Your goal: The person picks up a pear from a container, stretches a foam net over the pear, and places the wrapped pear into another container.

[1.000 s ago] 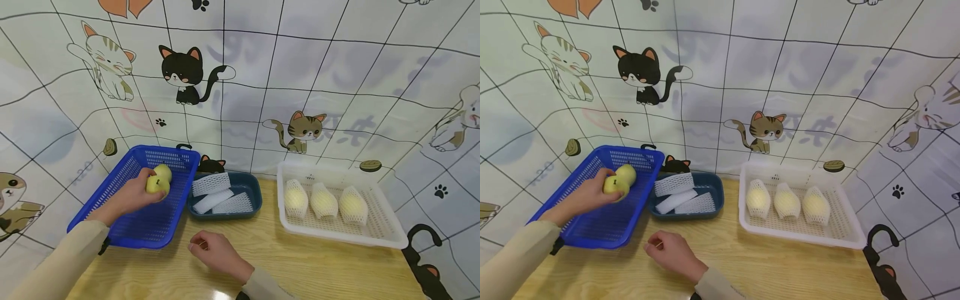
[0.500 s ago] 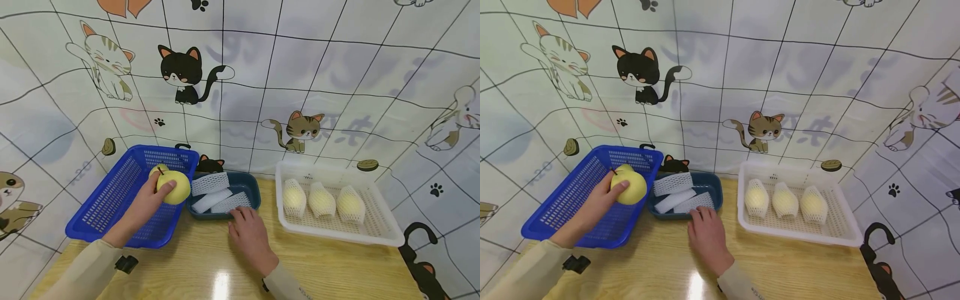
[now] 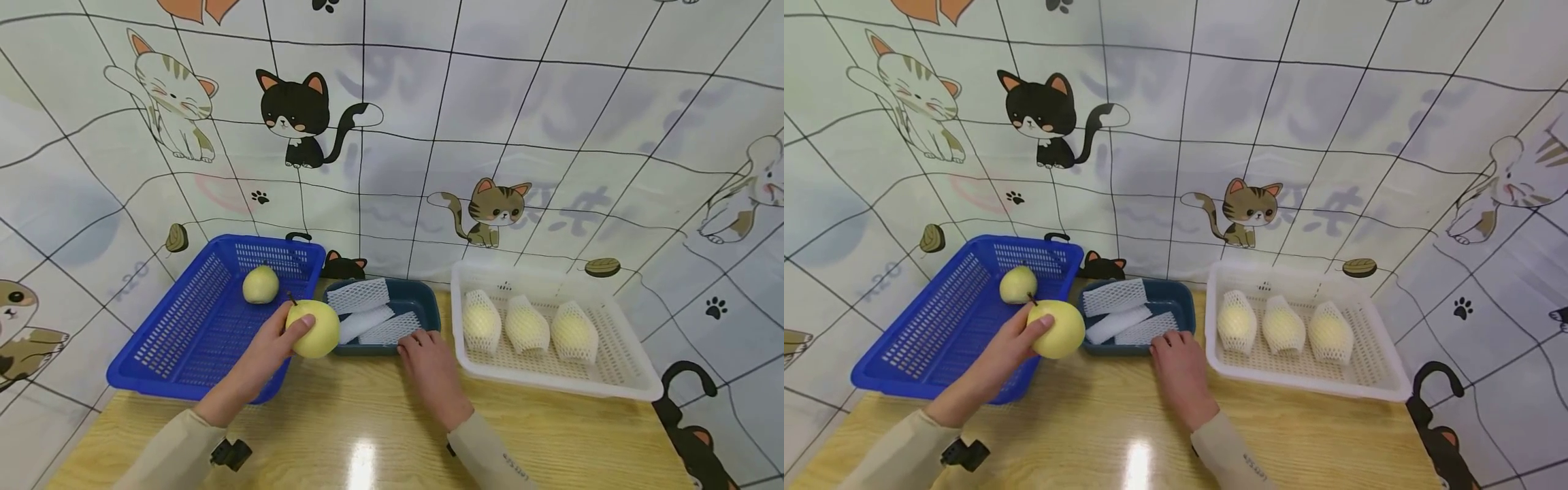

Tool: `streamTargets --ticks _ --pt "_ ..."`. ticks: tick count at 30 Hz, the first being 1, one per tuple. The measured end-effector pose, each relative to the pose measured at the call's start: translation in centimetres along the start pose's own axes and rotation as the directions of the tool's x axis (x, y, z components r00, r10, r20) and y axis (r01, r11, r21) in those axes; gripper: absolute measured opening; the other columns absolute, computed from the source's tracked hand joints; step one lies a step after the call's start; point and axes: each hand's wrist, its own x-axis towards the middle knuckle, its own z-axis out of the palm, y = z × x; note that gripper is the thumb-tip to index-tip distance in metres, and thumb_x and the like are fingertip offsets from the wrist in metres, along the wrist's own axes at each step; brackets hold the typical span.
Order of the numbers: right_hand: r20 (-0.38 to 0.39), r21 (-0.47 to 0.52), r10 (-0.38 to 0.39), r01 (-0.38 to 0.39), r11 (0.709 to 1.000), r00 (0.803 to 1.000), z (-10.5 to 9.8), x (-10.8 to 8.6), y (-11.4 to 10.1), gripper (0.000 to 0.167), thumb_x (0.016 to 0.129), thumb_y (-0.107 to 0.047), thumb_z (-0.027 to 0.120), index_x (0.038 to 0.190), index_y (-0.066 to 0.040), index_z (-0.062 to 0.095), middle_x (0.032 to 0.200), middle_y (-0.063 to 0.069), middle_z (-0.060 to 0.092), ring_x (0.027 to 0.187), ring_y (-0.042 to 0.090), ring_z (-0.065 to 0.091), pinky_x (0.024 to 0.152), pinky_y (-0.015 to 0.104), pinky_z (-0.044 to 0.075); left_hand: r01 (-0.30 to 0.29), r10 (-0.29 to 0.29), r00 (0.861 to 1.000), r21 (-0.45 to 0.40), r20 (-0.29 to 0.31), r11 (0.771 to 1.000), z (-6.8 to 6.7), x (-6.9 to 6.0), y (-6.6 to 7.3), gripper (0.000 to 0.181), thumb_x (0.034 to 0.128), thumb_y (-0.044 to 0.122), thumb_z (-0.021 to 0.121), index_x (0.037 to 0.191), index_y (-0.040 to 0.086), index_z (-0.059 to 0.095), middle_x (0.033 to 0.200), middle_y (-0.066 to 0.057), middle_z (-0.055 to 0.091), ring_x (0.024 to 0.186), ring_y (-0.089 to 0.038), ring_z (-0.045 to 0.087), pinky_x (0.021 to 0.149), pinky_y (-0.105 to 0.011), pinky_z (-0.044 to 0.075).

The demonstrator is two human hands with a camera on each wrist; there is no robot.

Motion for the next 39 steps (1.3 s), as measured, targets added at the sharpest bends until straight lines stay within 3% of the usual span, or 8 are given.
streamTargets --ticks 4,9,15,20,23,27,32,39 --pt "0.027 0.020 0.046 -0.047 0.999 0.999 -1.1 -0.2 -0.1 0.022 0.096 -0.023 0.076 0.112 -0.008 0.073 0.109 0.009 0.069 0.102 0.029 0.064 0.091 0.042 0.054 0.024 -0.022 0.999 -0.066 0.031 0.998 1.6 -0.5 -0.4 0.041 0.1086 0.030 0.052 0.138 0.002 0.044 0.120 -0.018 0.058 0.097 -0.022 0.060 0.081 -0.031 0.055" --pt "0.023 0.201 0.130 -0.132 0.971 0.991 -2.9 -1.0 -0.9 0.023 0.093 -0.015 0.078 0.114 -0.006 0.073 0.115 0.010 0.068 0.105 0.031 0.064 0.090 0.046 0.054 0.066 -0.058 0.997 -0.168 0.057 0.984 4.0 -1.2 -1.5 0.042 0.1071 0.027 0.055 0.134 -0.001 0.040 0.123 -0.022 0.061 0.100 -0.023 0.067 0.082 -0.035 0.060" --pt "0.137 0.418 0.222 -0.259 0.871 0.965 -4.9 -2.8 -2.0 0.021 0.092 -0.011 0.074 0.113 -0.008 0.074 0.112 0.002 0.072 0.102 0.023 0.067 0.084 0.041 0.056 0.126 -0.109 0.989 -0.173 0.105 0.977 6.8 -1.7 -3.4 0.042 0.1056 0.026 0.058 0.134 -0.003 0.047 0.121 -0.023 0.062 0.094 -0.027 0.069 0.074 -0.043 0.062" --pt "0.238 0.547 0.165 -0.272 0.792 0.957 -6.1 -4.6 -2.7 0.031 0.089 -0.009 0.073 0.120 -0.009 0.070 0.118 0.001 0.070 0.106 0.024 0.067 0.082 0.039 0.058 0.104 -0.094 0.988 -0.074 0.123 0.992 8.6 -1.8 -4.9 0.039 0.1042 0.030 0.062 0.128 -0.001 0.055 0.122 -0.017 0.055 0.084 -0.023 0.068 0.061 -0.047 0.061" --pt "0.310 0.592 0.136 -0.303 0.747 0.941 -6.5 -5.4 -2.9 0.034 0.092 -0.010 0.072 0.126 -0.011 0.067 0.123 0.000 0.068 0.111 0.024 0.066 0.086 0.041 0.058 0.111 -0.105 0.985 -0.033 0.140 0.993 9.4 -1.9 -5.6 0.039 0.1040 0.033 0.062 0.124 0.000 0.058 0.107 -0.012 0.061 0.078 -0.020 0.065 0.057 -0.045 0.060" --pt "0.408 0.641 0.111 -0.371 0.672 0.906 -6.8 -6.0 -3.0 0.037 0.098 -0.017 0.070 0.133 -0.009 0.063 0.129 0.005 0.066 0.114 0.027 0.065 0.090 0.041 0.058 0.127 -0.124 0.973 -0.004 0.195 0.992 10.0 -2.2 -6.3 0.040 0.1044 0.038 0.061 0.122 0.002 0.060 0.090 -0.008 0.065 0.074 -0.018 0.065 0.055 -0.042 0.060" --pt "0.501 0.708 0.061 -0.450 0.545 0.863 -6.8 -6.7 -2.8 0.052 0.099 -0.028 0.072 0.142 -0.005 0.055 0.138 0.014 0.060 0.114 0.027 0.068 0.093 0.039 0.058 0.084 -0.091 0.969 0.040 0.228 0.996 11.0 -2.5 -6.7 0.043 0.1033 0.041 0.062 0.118 0.001 0.063 0.092 -0.008 0.065 0.075 -0.018 0.064 0.054 -0.036 0.058" --pt "0.666 0.696 0.051 -0.644 0.317 0.745 -6.5 -7.2 -3.1 0.065 0.094 -0.024 0.079 0.145 -0.002 0.047 0.148 0.020 0.050 0.109 0.021 0.070 0.084 0.027 0.059 0.074 -0.085 0.965 0.054 0.246 0.996 12.3 -3.1 -7.4 0.047 0.1041 0.042 0.061 0.117 -0.004 0.063 0.098 -0.009 0.060 0.077 -0.018 0.061 0.055 -0.031 0.058"
